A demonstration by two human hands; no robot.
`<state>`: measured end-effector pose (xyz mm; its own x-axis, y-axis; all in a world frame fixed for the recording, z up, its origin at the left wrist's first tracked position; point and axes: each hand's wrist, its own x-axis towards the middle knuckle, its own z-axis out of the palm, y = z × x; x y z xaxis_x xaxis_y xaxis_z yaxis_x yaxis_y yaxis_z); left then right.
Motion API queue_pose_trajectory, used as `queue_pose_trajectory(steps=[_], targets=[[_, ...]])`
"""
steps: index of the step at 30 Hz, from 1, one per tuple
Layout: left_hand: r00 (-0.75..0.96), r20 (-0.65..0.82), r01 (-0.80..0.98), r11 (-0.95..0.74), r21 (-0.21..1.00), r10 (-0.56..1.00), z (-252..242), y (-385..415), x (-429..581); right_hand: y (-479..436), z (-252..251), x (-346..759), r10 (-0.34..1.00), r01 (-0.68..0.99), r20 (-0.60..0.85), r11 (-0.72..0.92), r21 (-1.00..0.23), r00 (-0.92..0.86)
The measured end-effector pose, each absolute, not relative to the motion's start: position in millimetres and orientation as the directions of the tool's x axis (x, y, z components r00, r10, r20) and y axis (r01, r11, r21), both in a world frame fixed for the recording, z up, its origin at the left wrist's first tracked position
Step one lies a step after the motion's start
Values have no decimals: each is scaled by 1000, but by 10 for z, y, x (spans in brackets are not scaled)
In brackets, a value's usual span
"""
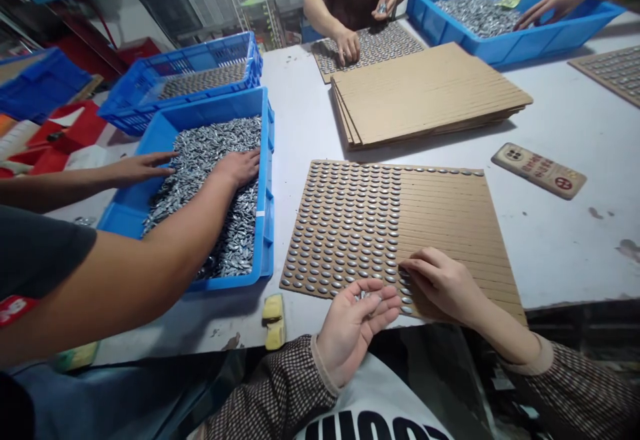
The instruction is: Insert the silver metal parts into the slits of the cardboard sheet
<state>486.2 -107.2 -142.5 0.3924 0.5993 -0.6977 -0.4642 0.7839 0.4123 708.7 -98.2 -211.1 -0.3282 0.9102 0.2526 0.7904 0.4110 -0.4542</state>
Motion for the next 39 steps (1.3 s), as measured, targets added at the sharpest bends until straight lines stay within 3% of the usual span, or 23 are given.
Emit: queue_pose_trajectory(steps=[7, 11, 16, 22, 25, 31, 35, 39], targets=[[423, -693, -565, 768, 302, 584, -1408, -1012, 4915, -1132, -1722, 6884, 888, 667, 310, 460, -586, -340], [484, -634, -619, 748, 239, 603, -1439, -1000, 4935, -1221, -1612, 6673, 842, 609, 342, 538, -583, -417], [483, -639, -643, 738, 206, 599, -1433, -991, 4969, -1281, -1648, 6587, 851, 617, 385, 524, -587, -357], [496, -659, -630, 756, 176, 566, -1431, -1003, 4994, -1353, -1678, 6587, 785, 613, 465, 614, -498, -408], [528, -654, -614, 776, 147, 542, -1419, -1011, 4997, -1360, -1690, 6588, 807, 579, 429, 591, -562, -406], [478, -702, -572, 794, 208, 528, -1284, -951, 4969, -1255, -1630, 6754, 875, 501, 323, 474, -724, -360], [352, -707, -613, 722, 321, 613, -1283, -933, 4895, -1051, -1766, 7000, 913, 665, 336, 400, -631, -231], [343, -724, -543, 755, 368, 599, -1334, -994, 4853, -890, -1988, 7100, 915, 753, 302, 395, -527, -269]])
